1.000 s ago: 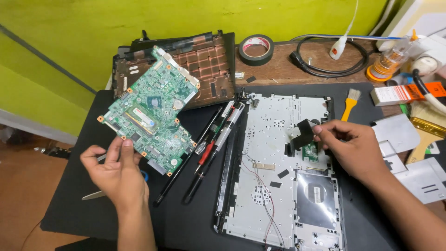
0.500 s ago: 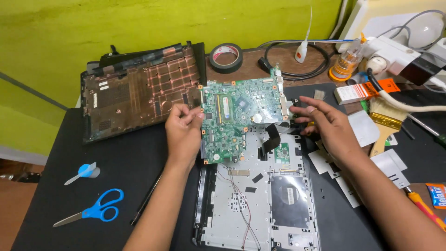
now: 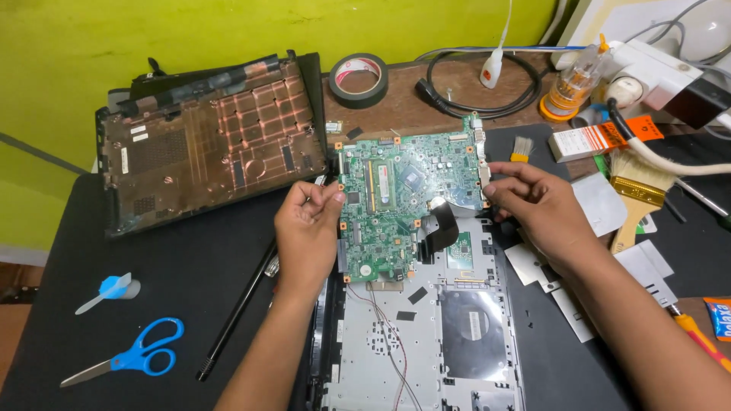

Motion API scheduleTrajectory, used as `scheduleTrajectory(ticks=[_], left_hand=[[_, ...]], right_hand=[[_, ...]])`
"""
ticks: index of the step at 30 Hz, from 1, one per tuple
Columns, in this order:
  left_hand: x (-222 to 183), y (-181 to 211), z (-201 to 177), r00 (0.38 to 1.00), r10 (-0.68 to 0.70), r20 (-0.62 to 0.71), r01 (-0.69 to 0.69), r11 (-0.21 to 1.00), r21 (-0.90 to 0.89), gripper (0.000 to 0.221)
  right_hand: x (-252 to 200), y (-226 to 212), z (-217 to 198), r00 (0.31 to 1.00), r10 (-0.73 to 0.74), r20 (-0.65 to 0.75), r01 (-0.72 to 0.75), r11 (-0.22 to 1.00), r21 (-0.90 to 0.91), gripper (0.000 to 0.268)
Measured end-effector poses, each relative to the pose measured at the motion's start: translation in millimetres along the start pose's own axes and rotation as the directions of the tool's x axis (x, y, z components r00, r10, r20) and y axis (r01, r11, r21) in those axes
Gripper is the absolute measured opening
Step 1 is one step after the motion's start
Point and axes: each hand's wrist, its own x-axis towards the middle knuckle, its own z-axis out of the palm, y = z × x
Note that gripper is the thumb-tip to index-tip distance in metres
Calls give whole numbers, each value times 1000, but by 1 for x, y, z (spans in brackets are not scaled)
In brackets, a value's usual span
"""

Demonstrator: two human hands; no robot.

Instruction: Reinstalling a motherboard into a laptop chassis, aligning the board and connecting internal ribbon cables.

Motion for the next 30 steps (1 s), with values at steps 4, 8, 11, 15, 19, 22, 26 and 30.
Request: scheduleTrajectory(ticks=[4, 8, 11, 15, 19, 22, 26, 30], left_hand=[[-5, 6, 4, 1000, 9, -1, -9, 1000, -3, 27], [-8, 9, 5, 1000, -7, 25, 9, 999, -50, 23], [-10, 13, 6, 999, -12, 37, 13, 999, -29, 24], [-12, 9, 6, 998, -15, 57, 18, 999, -49, 24], [-15, 12, 7, 997, 3, 72, 1, 998, -58, 25], [-16, 15, 8, 997, 18, 76, -13, 998, -61, 25], [-17, 19, 9, 997, 15, 70, -11, 998, -56, 24], [-16, 20, 8, 997, 24, 69, -19, 997, -69, 25]], right_hand=[[-3, -3, 0, 1000, 12, -2, -12, 1000, 3, 41], [-4, -2, -3, 999, 27, 34, -30, 997, 74, 34], [-1, 4, -5, 999, 10, 32, -13, 996, 93, 34], [-3, 1, -6, 994, 103, 33, -109, 963, 246, 33], [-3, 2, -8, 993, 96, 67, -113, 940, 321, 30], [-4, 3, -7, 995, 85, 56, -99, 939, 330, 34], [-5, 4, -6, 997, 56, 53, -70, 948, 312, 37], [-5, 3, -5, 997, 55, 60, -69, 957, 282, 40]])
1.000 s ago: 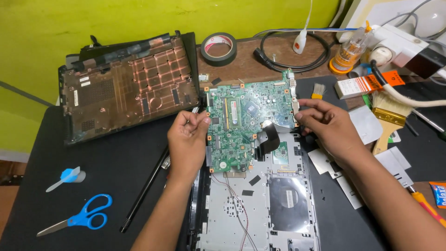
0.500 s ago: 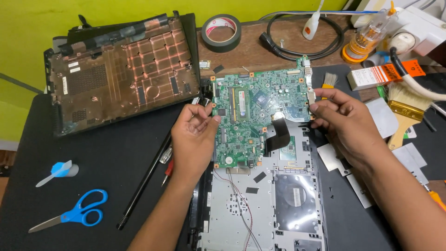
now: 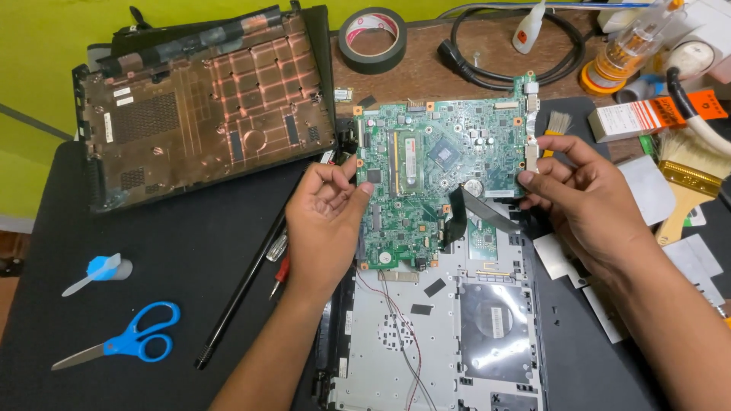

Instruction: Reinstalling a motherboard into a laptop chassis, aligning the board and connecting internal ribbon cables.

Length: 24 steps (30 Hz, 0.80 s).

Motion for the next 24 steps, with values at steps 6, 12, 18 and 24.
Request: scheduleTrajectory(ticks=[6, 12, 18, 24], left_hand=[[1, 2, -1, 1000, -26, -5, 26, 1000, 2, 21], [1, 3, -2, 1000, 16, 1, -16, 1000, -5, 20], [1, 6, -6, 1000, -11, 23, 13, 994, -113, 20], [1, -1, -9, 998, -39, 42, 47, 976, -214, 21]], right_hand=[[0, 1, -1, 999, -22, 35, 21, 1000, 22, 39], [-5, -6, 6, 1000, -5, 15, 5, 999, 40, 39], [-5, -6, 4, 1000, -22, 2, 22, 999, 37, 42], [-5, -8, 6, 999, -14, -37, 16, 999, 49, 46]])
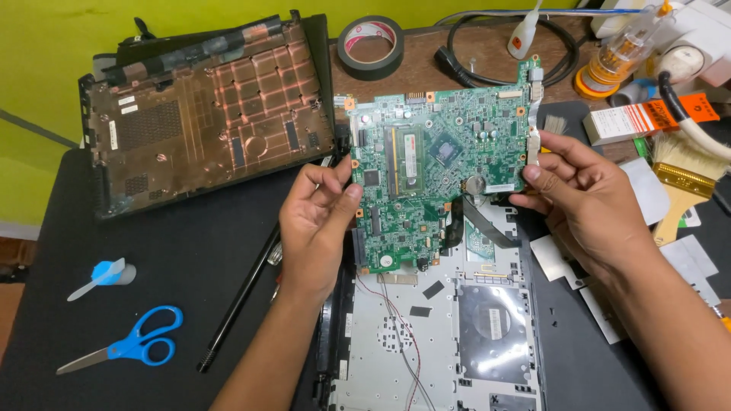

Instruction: Reinstalling a motherboard into a laptop chassis, aligning the board and connecting internal ribbon cables.

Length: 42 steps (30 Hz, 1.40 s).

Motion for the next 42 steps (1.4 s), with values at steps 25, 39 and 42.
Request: scheduleTrajectory(ticks=[25, 39, 42], left_hand=[[1, 0, 5, 980, 50, -191, -24, 991, 134, 16], [-4, 1, 10, 979, 113, -171, -99, 991, 87, 19], [-5, 5, 9, 982, 45, -186, -29, 996, 89, 16]], right_hand=[[2, 20, -14, 986, -63, 156, 38, 986, 160, 45], [6, 25, -18, 977, -135, 165, 114, 984, 134, 47], [2, 12, -12, 976, -105, 193, 62, 975, 215, 39]])
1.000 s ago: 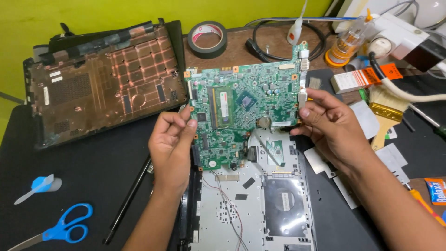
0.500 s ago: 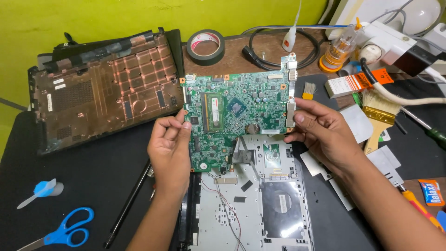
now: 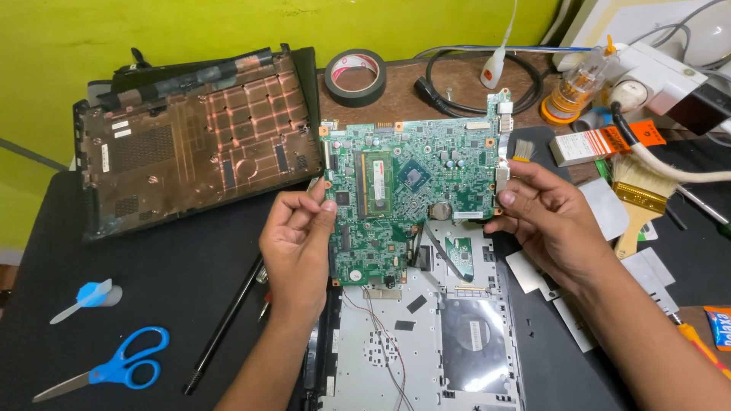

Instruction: Reinstalling a motherboard into a laptop chassis, aligning the board and connecting internal ribbon cables.

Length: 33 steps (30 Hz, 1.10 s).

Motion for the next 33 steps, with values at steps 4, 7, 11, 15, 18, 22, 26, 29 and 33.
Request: scheduleTrajectory(ticks=[4, 7, 11, 15, 18, 22, 26, 29, 33], left_hand=[[0, 3, -1, 1000, -5, -11, 5, 1000, -4, 16], [0, 4, -2, 1000, 0, 1, 0, 1000, -18, 18], [1, 4, -3, 984, -168, 65, 176, 974, -143, 41], [1, 15, 1, 898, -383, 216, 423, 886, -190, 61], [-2, 7, 2, 862, -460, 212, 491, 863, -122, 50], [-11, 5, 4, 891, -306, 335, 395, 886, -242, 18], [-22, 6, 11, 921, -273, 277, 372, 825, -426, 70], [-25, 12, 14, 939, -242, 246, 329, 841, -429, 72], [-26, 26, 17, 952, -231, 202, 267, 948, -172, 50]], right_hand=[[0, 0, 3, 1000, 9, 6, -9, 1000, -26, 37], [0, -3, 9, 999, 37, -37, -38, 999, -36, 39], [-3, -7, 13, 996, 52, 67, -55, 997, 52, 62], [2, 2, 0, 994, 86, -65, -73, 981, 178, 53], [-1, -4, 6, 996, 90, -26, -83, 979, 187, 52], [-5, -7, 6, 999, 46, 5, -45, 951, 306, 29], [-9, -2, 6, 979, 30, 201, -65, 983, 170, 84], [-19, 3, 14, 972, 6, 234, -32, 994, 107, 64], [-21, 3, 19, 996, 70, 64, -68, 997, -34, 50]])
